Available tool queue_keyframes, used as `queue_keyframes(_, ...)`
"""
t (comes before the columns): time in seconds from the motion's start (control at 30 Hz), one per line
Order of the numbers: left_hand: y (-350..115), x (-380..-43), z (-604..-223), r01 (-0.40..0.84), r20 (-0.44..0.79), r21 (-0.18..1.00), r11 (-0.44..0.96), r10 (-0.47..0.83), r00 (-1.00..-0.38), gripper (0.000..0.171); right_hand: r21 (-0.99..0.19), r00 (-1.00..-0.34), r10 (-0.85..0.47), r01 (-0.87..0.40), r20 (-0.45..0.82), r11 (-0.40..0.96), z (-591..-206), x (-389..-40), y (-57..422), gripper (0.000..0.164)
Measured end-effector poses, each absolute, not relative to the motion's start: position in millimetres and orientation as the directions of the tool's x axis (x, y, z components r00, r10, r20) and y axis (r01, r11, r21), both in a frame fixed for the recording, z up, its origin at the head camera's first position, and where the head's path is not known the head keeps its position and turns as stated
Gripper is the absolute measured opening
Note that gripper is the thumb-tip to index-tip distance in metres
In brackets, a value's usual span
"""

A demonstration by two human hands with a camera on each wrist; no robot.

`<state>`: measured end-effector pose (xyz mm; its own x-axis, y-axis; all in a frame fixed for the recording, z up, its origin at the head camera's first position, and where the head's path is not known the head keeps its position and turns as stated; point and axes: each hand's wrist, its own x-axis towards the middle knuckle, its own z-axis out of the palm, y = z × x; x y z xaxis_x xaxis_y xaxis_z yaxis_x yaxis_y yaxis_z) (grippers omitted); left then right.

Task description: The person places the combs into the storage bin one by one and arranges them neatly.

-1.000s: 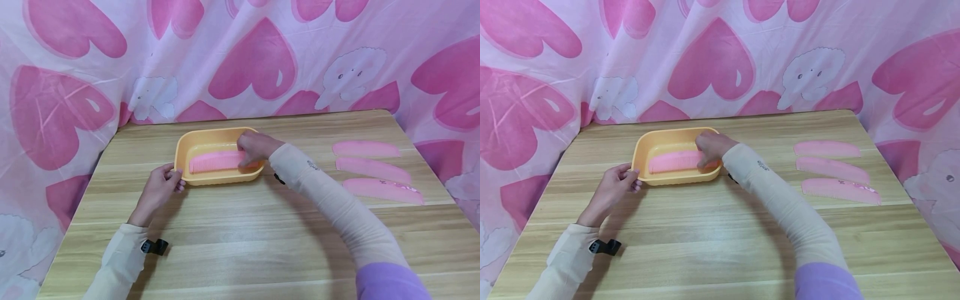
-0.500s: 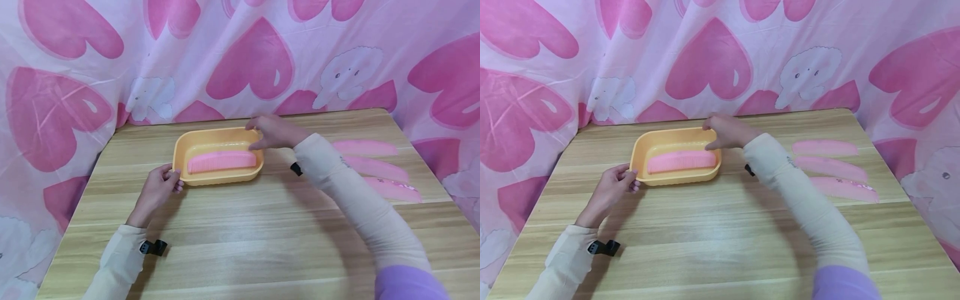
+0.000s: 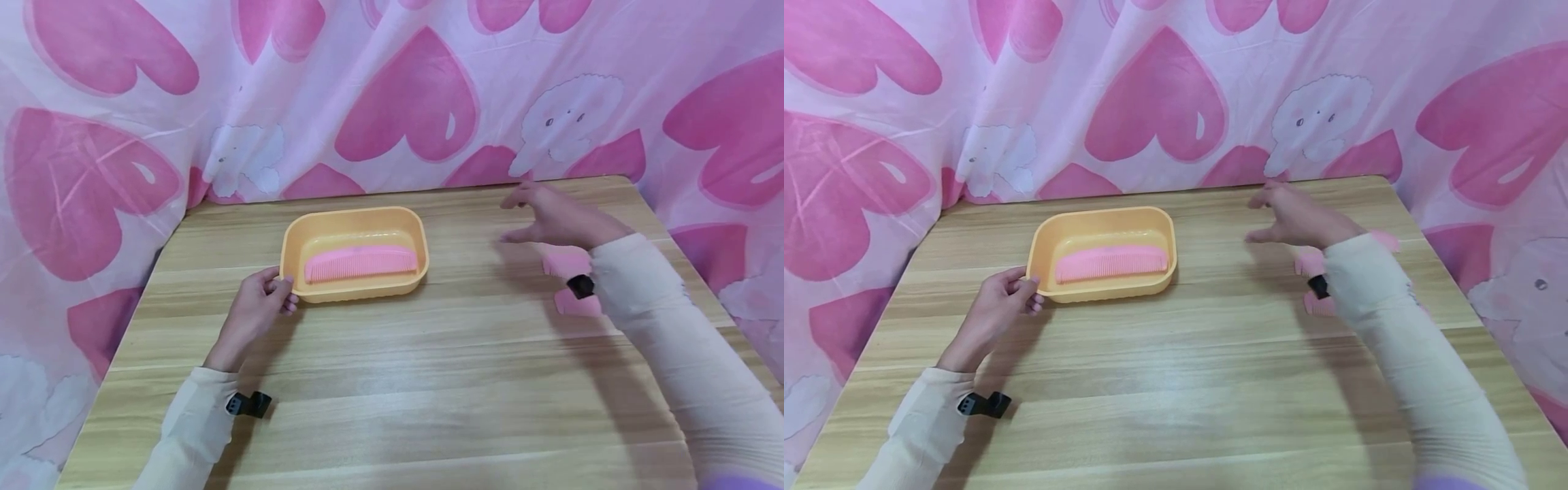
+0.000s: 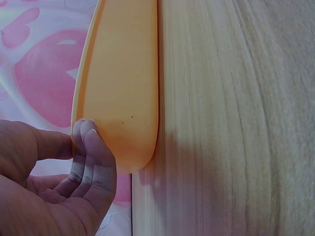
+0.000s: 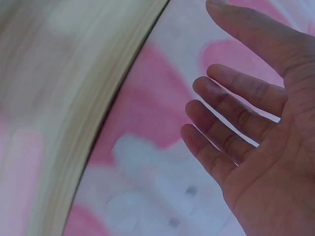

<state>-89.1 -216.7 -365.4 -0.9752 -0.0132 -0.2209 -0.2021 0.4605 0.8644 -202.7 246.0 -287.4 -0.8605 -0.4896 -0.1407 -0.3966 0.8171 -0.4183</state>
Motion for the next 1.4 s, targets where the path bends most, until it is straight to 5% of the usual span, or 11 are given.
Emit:
queue_keyframes(0.67, -219, -87, -365, -0.26, -0.273, 0.837, 0.482, -0.043, -0.961, 0.047, -0.306, -0.91, -0.327, -0.245, -0.256, 0.92, -333, -154, 393, 0.059)
queue_keyframes(1.4, -216, -90, -364, -0.195, -0.223, 0.853, 0.484, 0.0, -0.975, 0.046, -0.298, -0.899, -0.418, -0.366, -0.133, 0.882, -376, -120, 431, 0.049)
